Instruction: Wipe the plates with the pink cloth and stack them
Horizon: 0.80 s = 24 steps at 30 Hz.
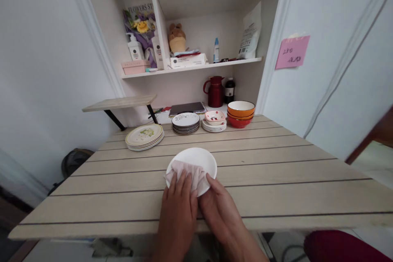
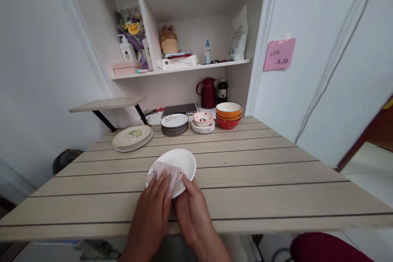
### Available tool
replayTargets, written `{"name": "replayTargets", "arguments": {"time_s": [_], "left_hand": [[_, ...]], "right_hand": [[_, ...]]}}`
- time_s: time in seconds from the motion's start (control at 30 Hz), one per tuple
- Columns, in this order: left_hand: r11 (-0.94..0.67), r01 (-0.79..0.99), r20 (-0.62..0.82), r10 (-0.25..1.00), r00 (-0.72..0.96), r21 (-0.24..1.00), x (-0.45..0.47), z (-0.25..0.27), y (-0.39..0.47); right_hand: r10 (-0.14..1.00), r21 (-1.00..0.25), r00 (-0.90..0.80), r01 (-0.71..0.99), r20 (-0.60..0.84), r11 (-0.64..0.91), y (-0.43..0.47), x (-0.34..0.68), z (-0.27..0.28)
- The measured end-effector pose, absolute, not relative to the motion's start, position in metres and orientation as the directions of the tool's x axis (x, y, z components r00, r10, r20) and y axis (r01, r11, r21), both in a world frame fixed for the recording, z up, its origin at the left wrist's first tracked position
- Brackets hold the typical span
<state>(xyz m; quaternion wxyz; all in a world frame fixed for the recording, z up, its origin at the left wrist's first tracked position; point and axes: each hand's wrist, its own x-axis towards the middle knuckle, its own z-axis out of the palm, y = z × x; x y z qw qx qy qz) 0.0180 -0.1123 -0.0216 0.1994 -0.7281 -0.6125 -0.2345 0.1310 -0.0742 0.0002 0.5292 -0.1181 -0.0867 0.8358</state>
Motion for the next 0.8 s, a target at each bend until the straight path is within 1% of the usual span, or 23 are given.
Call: {"name": "replayTargets", "arguments": {"time_s": [0.37,0.8], "left_hand": [[-0.151,0.989,0.538,0.834,0.123,0.008,0.0206,-0.0167,-0.1129],[-0.151,0.987,0.523,0.846,0.103,0.049,0.0206,-0.0166,-0.1144]], "right_hand": [[0.904,-0.297,-0.412,-0.854,-0.114,-0.427,-0.0749,0.1312,0.0028],[0.905,-0.267,-0.410,-0.865,-0.110,-0.424,-0.0743,0.1319,-0.0009]]}}
